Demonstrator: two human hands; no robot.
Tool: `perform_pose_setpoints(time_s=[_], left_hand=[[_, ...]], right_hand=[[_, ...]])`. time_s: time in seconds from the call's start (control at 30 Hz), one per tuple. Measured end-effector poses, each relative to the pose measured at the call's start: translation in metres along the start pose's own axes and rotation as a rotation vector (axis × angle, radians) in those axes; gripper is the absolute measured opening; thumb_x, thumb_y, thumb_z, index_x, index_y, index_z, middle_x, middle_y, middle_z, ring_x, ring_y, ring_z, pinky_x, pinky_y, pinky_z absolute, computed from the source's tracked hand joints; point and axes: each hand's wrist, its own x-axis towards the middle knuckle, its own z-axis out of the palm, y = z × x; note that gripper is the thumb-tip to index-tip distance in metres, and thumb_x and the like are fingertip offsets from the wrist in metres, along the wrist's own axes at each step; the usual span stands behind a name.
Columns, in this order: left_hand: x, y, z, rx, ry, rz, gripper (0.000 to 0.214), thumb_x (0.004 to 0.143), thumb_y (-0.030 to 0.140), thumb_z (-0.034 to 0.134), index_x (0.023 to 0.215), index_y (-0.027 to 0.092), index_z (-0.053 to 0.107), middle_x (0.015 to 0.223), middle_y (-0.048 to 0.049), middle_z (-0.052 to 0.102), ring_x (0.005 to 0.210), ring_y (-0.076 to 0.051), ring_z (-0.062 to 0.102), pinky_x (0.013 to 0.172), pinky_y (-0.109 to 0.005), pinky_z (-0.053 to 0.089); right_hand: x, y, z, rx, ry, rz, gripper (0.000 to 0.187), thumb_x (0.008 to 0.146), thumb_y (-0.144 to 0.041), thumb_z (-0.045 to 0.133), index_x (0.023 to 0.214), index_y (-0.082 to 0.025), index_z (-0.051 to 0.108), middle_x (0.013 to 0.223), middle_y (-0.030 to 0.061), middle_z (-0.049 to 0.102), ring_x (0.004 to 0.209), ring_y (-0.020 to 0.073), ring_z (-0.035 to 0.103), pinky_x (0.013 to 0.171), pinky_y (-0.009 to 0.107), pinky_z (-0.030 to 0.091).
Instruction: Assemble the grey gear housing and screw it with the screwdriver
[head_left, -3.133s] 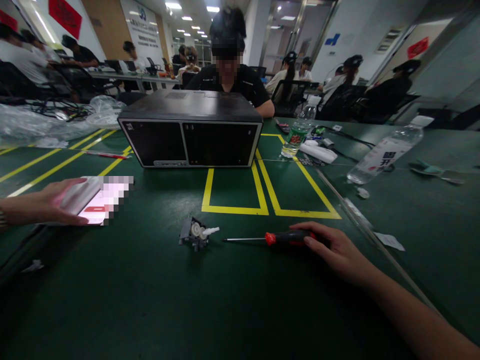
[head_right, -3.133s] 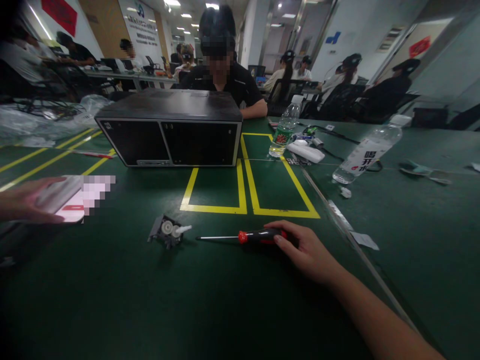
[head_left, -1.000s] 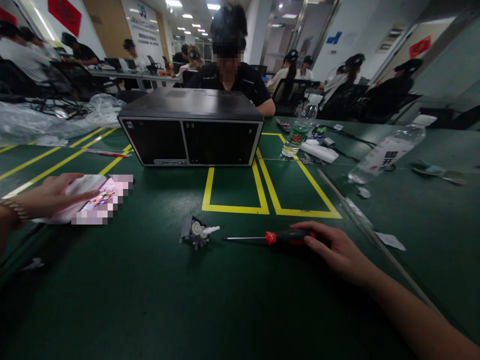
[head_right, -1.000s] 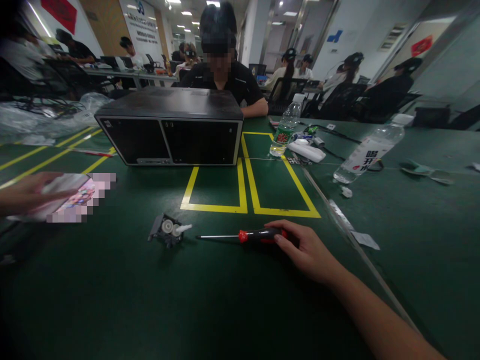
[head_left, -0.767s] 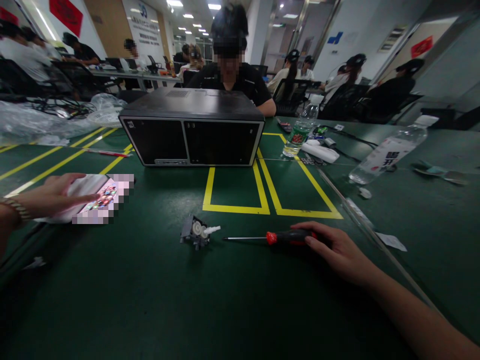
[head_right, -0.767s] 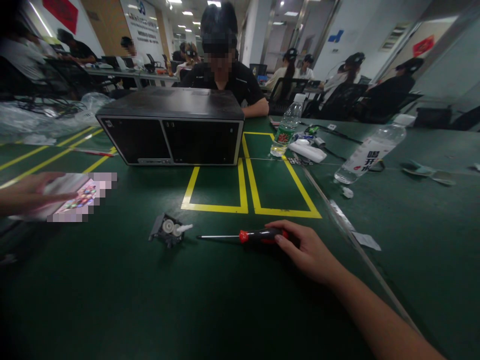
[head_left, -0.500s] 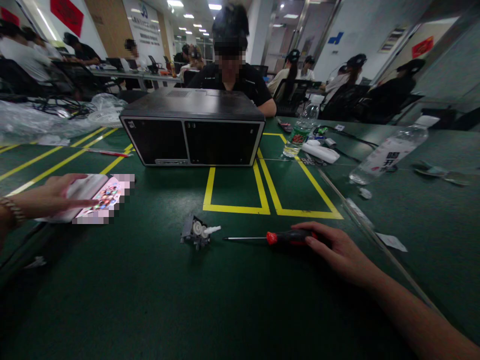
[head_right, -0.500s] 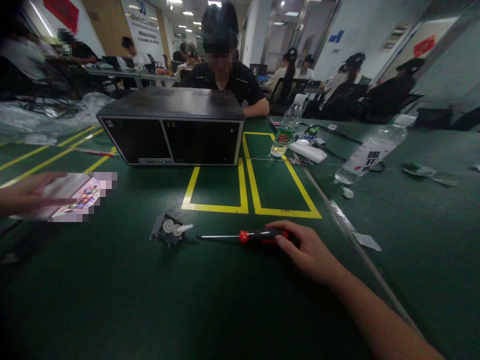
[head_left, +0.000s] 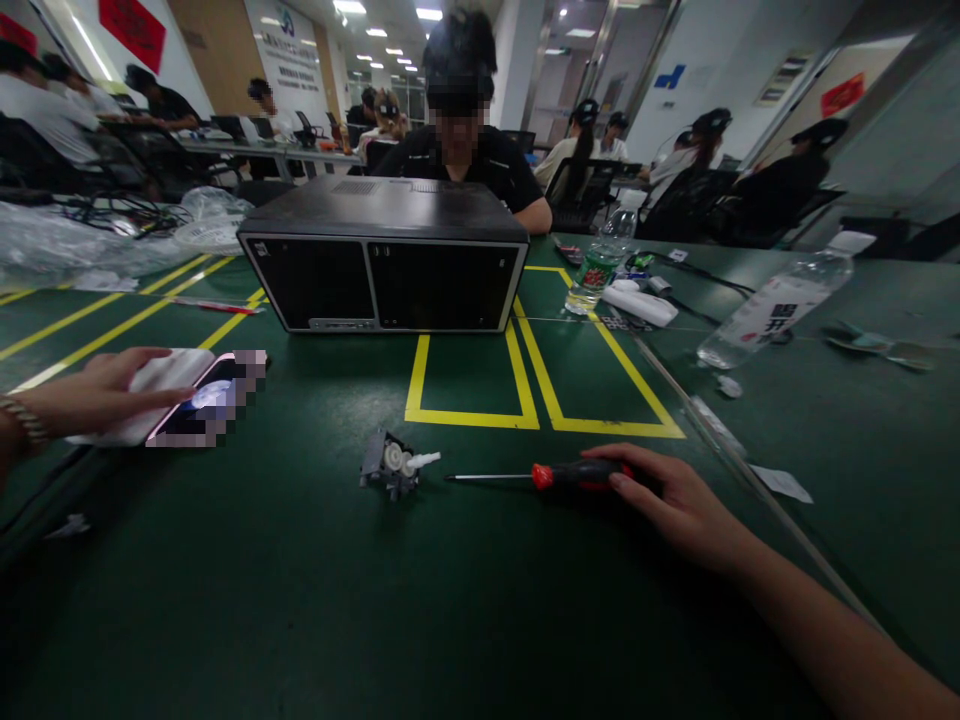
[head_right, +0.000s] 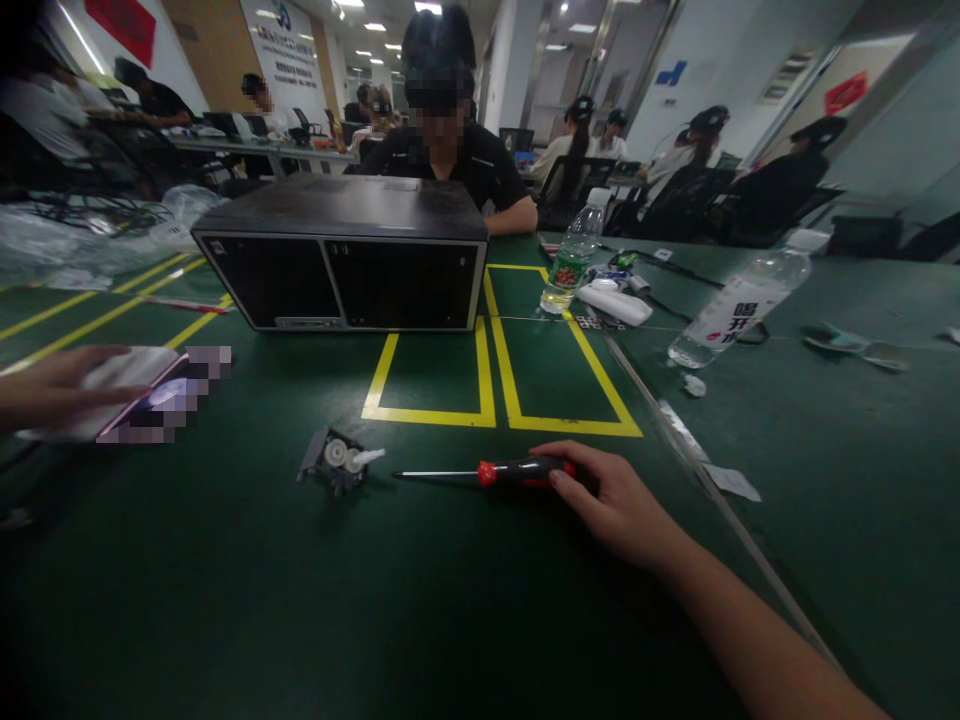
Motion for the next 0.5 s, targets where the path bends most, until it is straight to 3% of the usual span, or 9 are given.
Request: perform_pose_setpoints(time_s=[0.1,0.17,0.23,0.3,0.37,0.4,0.5], left_hand=[[-0.007,0.030,-0.019,0.087,-0.057,-0.065,0.113,0.088,0.094,0.032,0.153,0.004,0.044,0.156,-0.0226,0.050,0.142,-0.056,0.048,0.106,-0.071,0.051],[-0.021,0.064,-0.033,0.088,-0.116,0.082,0.111,0.091,0.090,0.036,0.157,0.001,0.036,0.161,-0.0251,0.043,0.150,-0.056,0.037,0.115,-0.074,0.040],[-0.043,0.105,-0.038,-0.074,-0.169,0.245,0.105,0.093,0.086,0.043,0.163,0.009,0.029,0.164,-0.0225,0.039,0.148,-0.048,0.045,0.118,-0.069,0.042],[-0.071,0.146,-0.028,-0.237,-0.310,0.453,0.098,0.090,0.076,0.062,0.166,0.028,0.022,0.169,-0.0122,0.035,0.149,-0.042,0.047,0.119,-0.063,0.046],[-0.097,0.181,-0.006,-0.350,-0.401,0.654,0.102,0.087,0.066,0.074,0.166,0.035,0.017,0.171,-0.0104,0.032,0.146,-0.039,0.051,0.116,-0.058,0.052],[-0.108,0.195,0.007,-0.393,-0.431,0.709,0.101,0.087,0.060,0.077,0.165,0.036,0.018,0.169,-0.0108,0.036,0.145,-0.038,0.053,0.115,-0.057,0.054],[-0.128,0.222,0.040,-0.500,-0.350,0.688,0.078,0.093,0.050,0.074,0.158,0.034,0.034,0.151,-0.0114,0.055,0.137,-0.035,0.059,0.116,-0.059,0.052]], right_hand=[[0.000,0.004,0.001,-0.012,0.000,-0.016,0.037,0.102,-0.046,0.052,0.127,-0.027,0.072,0.119,0.0094,0.077,0.103,0.0328,0.072,0.087,0.051,0.057],[0.000,0.006,0.003,-0.012,0.016,-0.021,0.037,0.101,-0.047,0.054,0.128,-0.027,0.070,0.118,0.0095,0.077,0.101,0.0319,0.072,0.084,0.050,0.059],[-0.001,0.007,0.004,-0.012,0.014,-0.033,0.037,0.099,-0.046,0.059,0.129,-0.026,0.068,0.118,0.0099,0.076,0.099,0.0307,0.073,0.083,0.048,0.060],[-0.001,0.007,0.005,-0.024,-0.010,-0.057,0.036,0.098,-0.044,0.063,0.129,-0.025,0.066,0.117,0.0104,0.075,0.097,0.0293,0.072,0.081,0.046,0.060],[-0.002,0.006,0.006,-0.039,-0.021,-0.088,0.033,0.099,-0.042,0.061,0.126,-0.024,0.065,0.114,0.0106,0.074,0.093,0.0277,0.072,0.079,0.043,0.060],[-0.002,0.006,0.007,-0.046,-0.015,-0.102,0.031,0.100,-0.041,0.059,0.125,-0.023,0.065,0.111,0.0105,0.074,0.090,0.0268,0.072,0.076,0.042,0.059],[-0.003,0.005,0.011,-0.087,0.025,-0.130,0.027,0.099,-0.039,0.057,0.117,-0.021,0.065,0.099,0.0098,0.074,0.080,0.0249,0.070,0.070,0.039,0.056]])
